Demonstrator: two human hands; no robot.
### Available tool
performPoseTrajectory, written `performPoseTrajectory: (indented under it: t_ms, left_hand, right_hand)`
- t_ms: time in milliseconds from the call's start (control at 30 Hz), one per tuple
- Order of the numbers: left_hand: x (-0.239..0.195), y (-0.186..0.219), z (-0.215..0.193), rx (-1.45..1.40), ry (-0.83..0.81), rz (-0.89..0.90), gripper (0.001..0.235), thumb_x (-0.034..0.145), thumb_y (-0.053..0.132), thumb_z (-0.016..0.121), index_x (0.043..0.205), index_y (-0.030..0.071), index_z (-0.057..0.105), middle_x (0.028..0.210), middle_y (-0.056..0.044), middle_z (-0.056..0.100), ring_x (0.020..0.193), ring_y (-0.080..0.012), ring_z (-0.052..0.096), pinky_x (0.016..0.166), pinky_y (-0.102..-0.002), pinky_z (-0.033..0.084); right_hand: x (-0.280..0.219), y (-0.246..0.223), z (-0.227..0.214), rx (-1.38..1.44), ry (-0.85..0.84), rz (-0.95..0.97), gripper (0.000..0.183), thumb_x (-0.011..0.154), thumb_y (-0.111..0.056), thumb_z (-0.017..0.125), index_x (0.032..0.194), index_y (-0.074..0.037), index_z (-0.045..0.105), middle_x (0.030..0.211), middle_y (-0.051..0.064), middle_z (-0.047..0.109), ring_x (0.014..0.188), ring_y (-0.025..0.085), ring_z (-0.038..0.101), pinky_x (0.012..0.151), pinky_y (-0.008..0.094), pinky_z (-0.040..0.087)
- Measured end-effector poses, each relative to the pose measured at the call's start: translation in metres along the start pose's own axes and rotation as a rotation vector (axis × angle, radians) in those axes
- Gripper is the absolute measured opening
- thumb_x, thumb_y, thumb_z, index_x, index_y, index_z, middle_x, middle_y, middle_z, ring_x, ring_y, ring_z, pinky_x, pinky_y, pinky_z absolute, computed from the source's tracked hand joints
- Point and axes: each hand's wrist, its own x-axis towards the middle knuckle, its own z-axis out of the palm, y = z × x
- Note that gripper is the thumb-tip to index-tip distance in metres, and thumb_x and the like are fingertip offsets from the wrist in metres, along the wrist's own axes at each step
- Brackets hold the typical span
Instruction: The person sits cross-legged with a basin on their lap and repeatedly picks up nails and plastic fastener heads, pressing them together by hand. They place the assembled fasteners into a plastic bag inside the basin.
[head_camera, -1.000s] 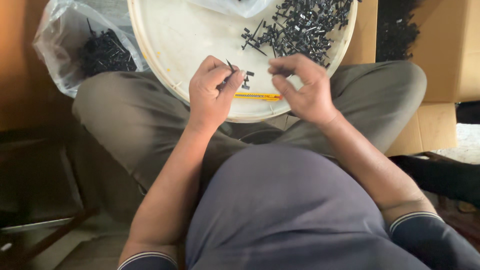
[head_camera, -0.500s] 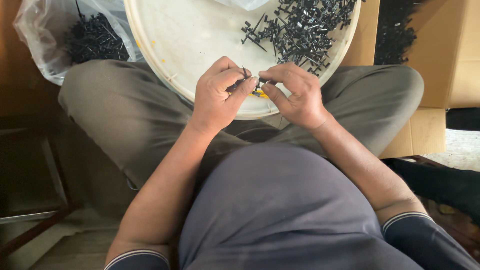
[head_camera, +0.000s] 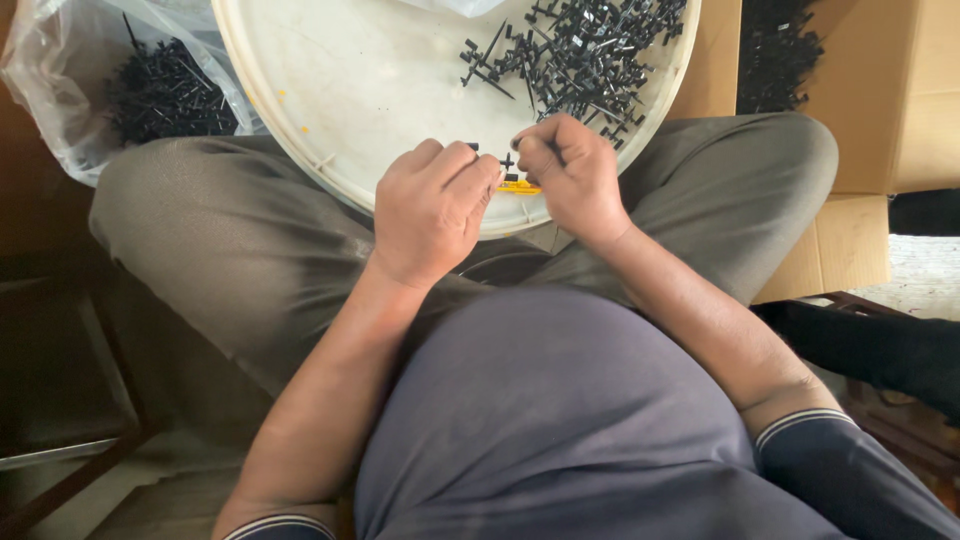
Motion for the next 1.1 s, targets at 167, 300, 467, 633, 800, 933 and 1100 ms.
performPoseTrajectory:
  t_ms: [167,300,467,633,800,933,1100]
  left_hand:
    - [0.001,-0.001,0.001,0.012,0.060,-0.038,0.011,0.096,0.013,0.076,0.101,0.008,0.068,0.090,-0.005,0.062,0.078,-0.0277,0.058,0.069,-0.040,0.048]
    - [-0.003,-0.007,0.007,-0.043,0.108,-0.164,0.008,0.101,0.009,0.073,0.106,0.006,0.067,0.093,-0.007,0.064,0.084,-0.0288,0.061,0.074,-0.040,0.049]
    - [-0.003,-0.016,0.010,-0.163,0.111,-0.332,0.006,0.101,0.005,0.073,0.104,0.002,0.069,0.087,-0.009,0.065,0.073,-0.0245,0.060,0.065,-0.036,0.046]
    - [-0.005,-0.017,0.012,-0.141,0.141,-0.246,0.008,0.102,0.005,0.074,0.106,0.002,0.069,0.093,-0.008,0.067,0.081,-0.0248,0.062,0.069,-0.036,0.048]
    - [-0.006,-0.017,0.012,-0.146,0.148,-0.255,0.009,0.101,0.006,0.075,0.107,0.002,0.069,0.093,-0.009,0.067,0.081,-0.0250,0.062,0.069,-0.036,0.048]
    - [-0.005,-0.015,0.012,-0.149,0.137,-0.261,0.009,0.101,0.007,0.075,0.106,0.002,0.069,0.094,-0.009,0.067,0.081,-0.0252,0.062,0.069,-0.036,0.048]
    - [-0.003,-0.012,0.009,-0.117,0.137,-0.243,0.009,0.100,0.009,0.075,0.106,0.003,0.069,0.094,-0.008,0.067,0.083,-0.0259,0.062,0.071,-0.036,0.049]
  right_hand:
    - [0.003,0.019,0.001,0.542,-0.108,0.063,0.021,0.109,-0.020,0.062,0.112,0.000,0.063,0.098,0.004,0.068,0.083,0.010,0.064,0.074,0.028,0.054]
    - [-0.003,0.023,-0.002,0.554,-0.124,0.008,0.023,0.108,-0.020,0.064,0.114,0.002,0.063,0.102,0.008,0.071,0.085,0.011,0.064,0.078,0.028,0.056]
    - [-0.009,0.017,-0.006,0.440,-0.101,-0.068,0.024,0.108,-0.020,0.064,0.118,0.002,0.065,0.105,0.010,0.073,0.085,0.011,0.063,0.079,0.028,0.056]
    - [-0.013,0.013,-0.005,0.489,-0.149,-0.082,0.024,0.108,-0.019,0.064,0.122,0.001,0.065,0.109,0.010,0.073,0.087,0.012,0.064,0.082,0.028,0.056]
    - [-0.013,0.016,-0.003,0.640,-0.172,-0.040,0.022,0.108,-0.017,0.065,0.123,-0.001,0.065,0.109,0.011,0.072,0.089,0.013,0.063,0.083,0.030,0.055]
    - [-0.012,0.020,-0.002,0.764,-0.211,0.018,0.020,0.109,-0.017,0.063,0.122,-0.003,0.065,0.111,0.011,0.072,0.091,0.015,0.064,0.081,0.031,0.055]
    - [-0.008,0.026,-0.001,0.894,-0.202,0.154,0.016,0.108,-0.016,0.062,0.119,-0.005,0.066,0.111,0.011,0.071,0.088,0.016,0.065,0.076,0.034,0.055]
